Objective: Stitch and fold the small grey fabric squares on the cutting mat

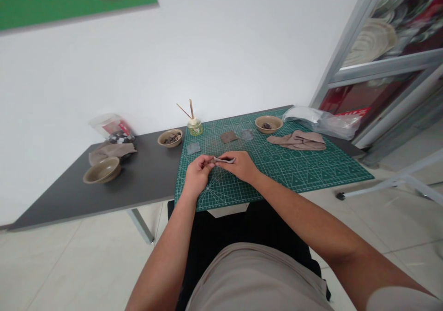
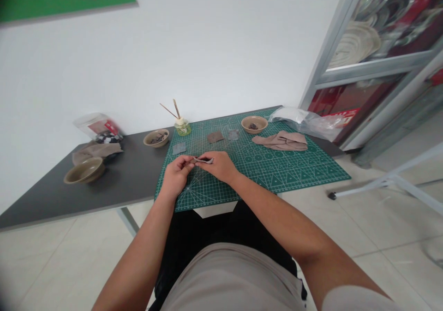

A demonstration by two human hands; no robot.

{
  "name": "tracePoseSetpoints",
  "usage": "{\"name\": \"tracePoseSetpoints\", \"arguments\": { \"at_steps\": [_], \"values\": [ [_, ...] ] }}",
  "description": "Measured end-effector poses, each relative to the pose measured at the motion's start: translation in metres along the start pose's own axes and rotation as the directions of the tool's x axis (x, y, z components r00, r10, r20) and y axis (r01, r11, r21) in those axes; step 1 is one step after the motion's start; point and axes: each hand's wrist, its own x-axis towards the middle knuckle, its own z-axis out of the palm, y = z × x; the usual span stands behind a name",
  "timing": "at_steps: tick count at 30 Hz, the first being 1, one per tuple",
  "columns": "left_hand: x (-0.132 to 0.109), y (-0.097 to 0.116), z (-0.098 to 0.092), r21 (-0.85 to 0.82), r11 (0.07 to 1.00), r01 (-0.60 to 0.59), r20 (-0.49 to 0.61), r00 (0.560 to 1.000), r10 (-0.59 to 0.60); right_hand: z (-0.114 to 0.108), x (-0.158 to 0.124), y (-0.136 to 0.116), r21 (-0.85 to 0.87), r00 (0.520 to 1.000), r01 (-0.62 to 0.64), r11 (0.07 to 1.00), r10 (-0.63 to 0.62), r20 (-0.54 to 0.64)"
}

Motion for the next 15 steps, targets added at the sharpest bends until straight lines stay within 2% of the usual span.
{"name": "tracePoseSetpoints", "arguments": {
  "at_steps": [8, 15],
  "values": [
    [-0.0010, -0.0011, 0.0013, 0.003, 1.000, -0.012, -0.032, 0.999, 0.012, -0.0014, -0.0014, -0.0025, -0.014, 0.999, -0.024, 1.000, 0.024, -0.035],
    [-0.0004, 0.0007, 0.0015, -0.004, 1.000, -0.012, -0.012, 1.000, 0.012, -0.0009, 0.0006, 0.0014, 0.001, 1.000, 0.002, 1.000, -0.002, 0.019]
  ]
}}
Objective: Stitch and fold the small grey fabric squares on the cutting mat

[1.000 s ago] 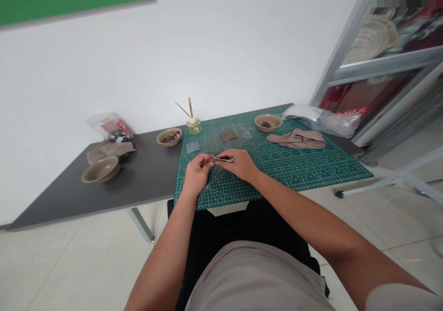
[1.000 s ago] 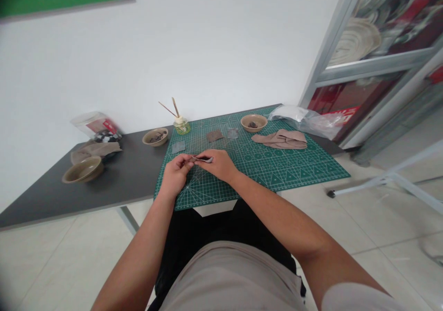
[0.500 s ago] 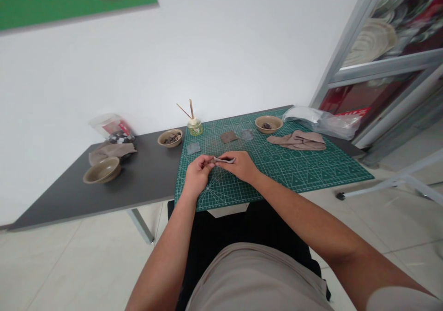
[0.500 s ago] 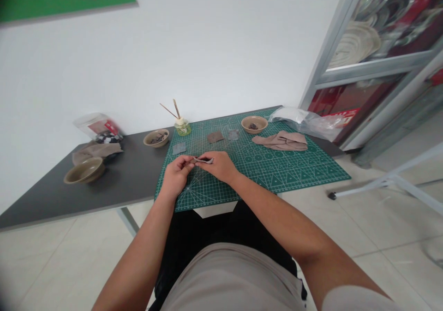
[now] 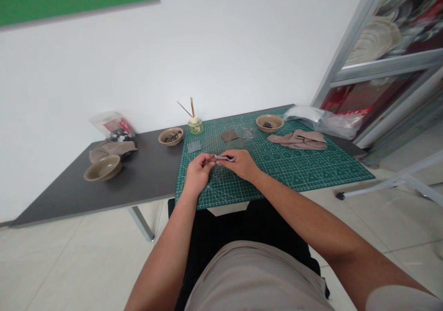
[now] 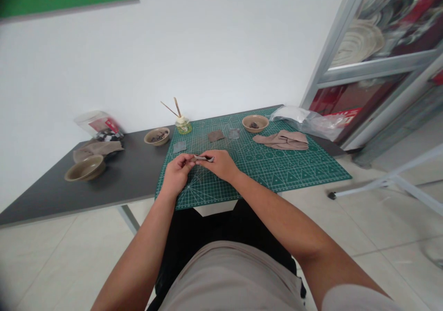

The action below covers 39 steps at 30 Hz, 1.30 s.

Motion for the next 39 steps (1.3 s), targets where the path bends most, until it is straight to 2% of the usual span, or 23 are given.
{"name": "tracePoseSetpoints", "arguments": {
  "at_steps": [8, 16, 20, 24, 27, 32, 39],
  "values": [
    [-0.0008, 0.0025, 0.0001, 0.032, 0.999, -0.006, -0.034, 0.999, 0.007, -0.0006, -0.0015, -0.0025, -0.008, 0.999, -0.025, 1.000, 0.024, -0.043],
    [-0.0006, 0.0006, -0.0004, 0.013, 1.000, -0.006, -0.011, 1.000, 0.006, 0.0003, -0.0012, -0.0009, -0.017, 1.000, 0.003, 1.000, -0.003, -0.009],
    [-0.0017, 0.0016, 0.0018, 0.041, 0.999, -0.025, -0.092, 0.995, 0.029, 0.0006, -0.0017, -0.0005, -0.011, 0.997, -0.009, 1.000, 0.008, -0.074],
    [-0.0010, 0.0012, 0.0038, -0.030, 0.997, -0.074, -0.142, 0.987, 0.069, 0.0002, -0.0003, -0.0011, -0.034, 0.990, -0.044, 0.998, 0.039, -0.139],
    [-0.0005, 0.0011, 0.0035, -0.058, 0.997, -0.056, -0.121, 0.991, 0.048, -0.0005, 0.0003, -0.0027, -0.041, 0.984, -0.073, 0.997, 0.065, -0.165],
    [-0.0007, 0.0000, 0.0020, 0.009, 1.000, -0.012, -0.054, 0.998, 0.013, -0.0003, -0.0009, -0.0041, -0.007, 0.990, -0.043, 0.999, 0.042, -0.136],
    [0.0011, -0.0018, 0.0053, -0.143, 0.990, -0.015, -0.073, 0.997, 0.004, 0.0008, -0.0015, -0.0032, -0.009, 0.996, -0.024, 1.000, 0.023, -0.089]
  ]
}}
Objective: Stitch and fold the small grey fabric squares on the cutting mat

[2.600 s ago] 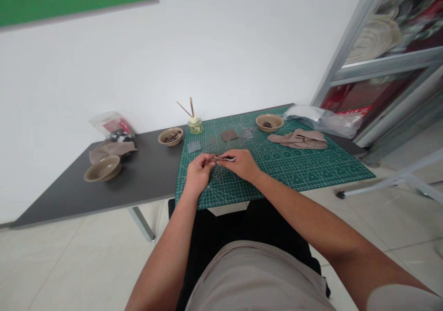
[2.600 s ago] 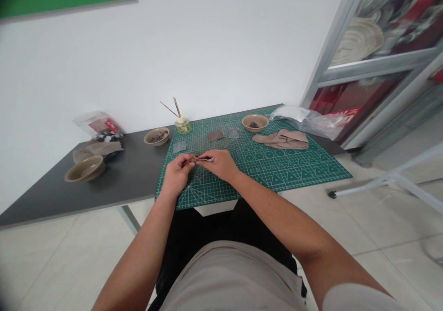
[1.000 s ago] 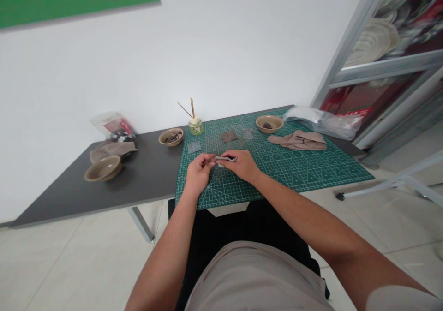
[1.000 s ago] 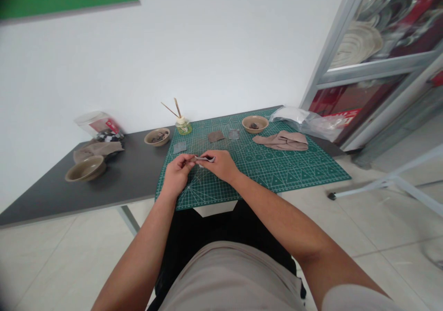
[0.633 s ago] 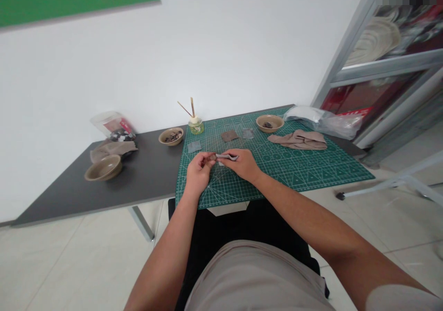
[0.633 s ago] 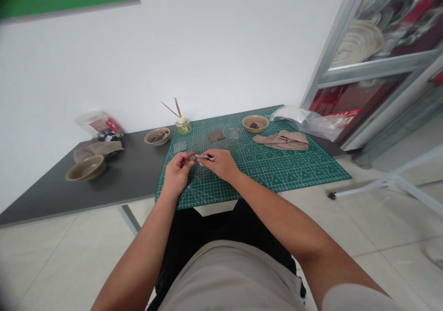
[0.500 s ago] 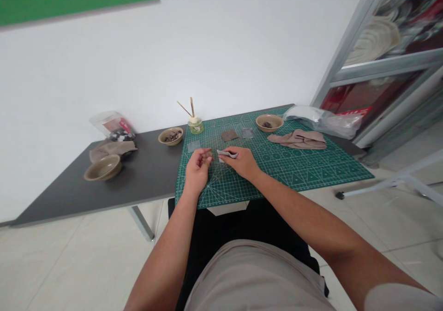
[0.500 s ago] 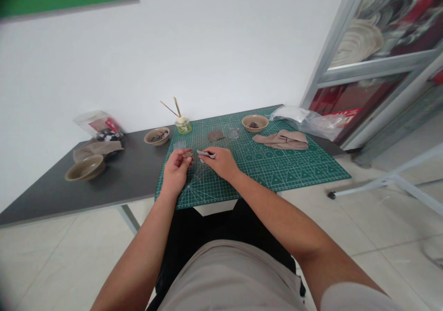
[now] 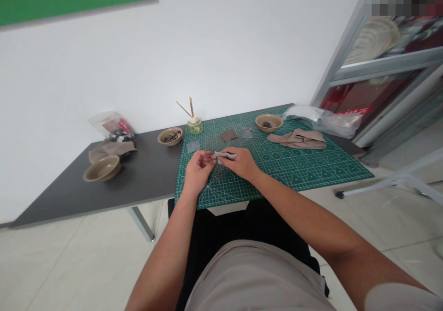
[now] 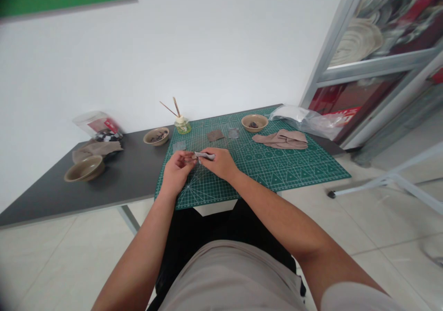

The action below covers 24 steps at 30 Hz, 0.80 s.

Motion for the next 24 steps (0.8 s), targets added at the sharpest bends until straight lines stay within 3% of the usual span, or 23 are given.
{"name": "tracePoseSetpoints", "arguments": {
  "at_steps": [5, 10, 17, 24],
  "values": [
    [-0.0008, -0.0011, -0.0021, 0.039, 0.998, 0.054, 0.009, 0.998, -0.055, -0.0010, 0.0016, -0.0019, 0.033, 0.999, 0.029, 0.999, -0.031, 0.038],
    [-0.0002, -0.0046, -0.0038, 0.022, 0.998, 0.052, -0.004, 0.999, -0.052, 0.0001, 0.0028, 0.0031, 0.064, 0.998, 0.032, 0.997, -0.035, 0.050],
    [-0.0015, -0.0034, -0.0039, 0.120, 0.992, 0.026, -0.023, 0.999, -0.023, -0.0005, 0.0017, 0.0031, 0.068, 0.998, -0.008, 0.998, 0.004, 0.059],
    [-0.0020, -0.0002, -0.0029, 0.106, 0.994, 0.021, -0.033, 0.999, -0.017, -0.0002, 0.0020, 0.0011, 0.030, 0.997, 0.048, 0.998, -0.050, 0.052]
  ]
}}
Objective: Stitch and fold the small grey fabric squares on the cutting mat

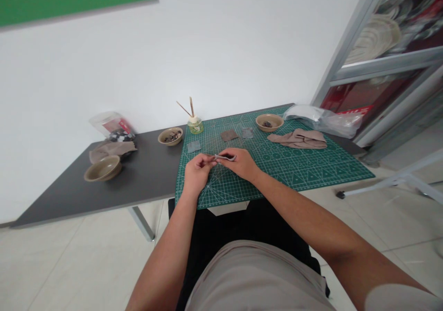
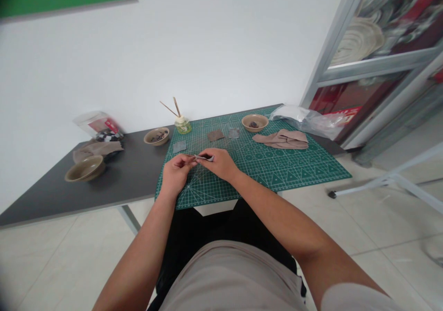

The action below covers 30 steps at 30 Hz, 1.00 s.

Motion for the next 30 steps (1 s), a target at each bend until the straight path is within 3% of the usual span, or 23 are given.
{"name": "tracePoseSetpoints", "arguments": {
  "at_steps": [23, 30],
  "values": [
    [-0.0009, -0.0031, 0.0000, -0.015, 0.998, -0.064, 0.010, 0.998, 0.064, -0.0020, -0.0006, -0.0008, -0.003, 1.000, -0.011, 1.000, 0.011, 0.013],
    [0.0003, -0.0043, 0.0009, -0.037, 0.999, -0.006, -0.002, 1.000, 0.006, 0.0003, -0.0006, 0.0023, -0.009, 0.999, 0.040, 0.999, -0.039, 0.017]
  ]
}}
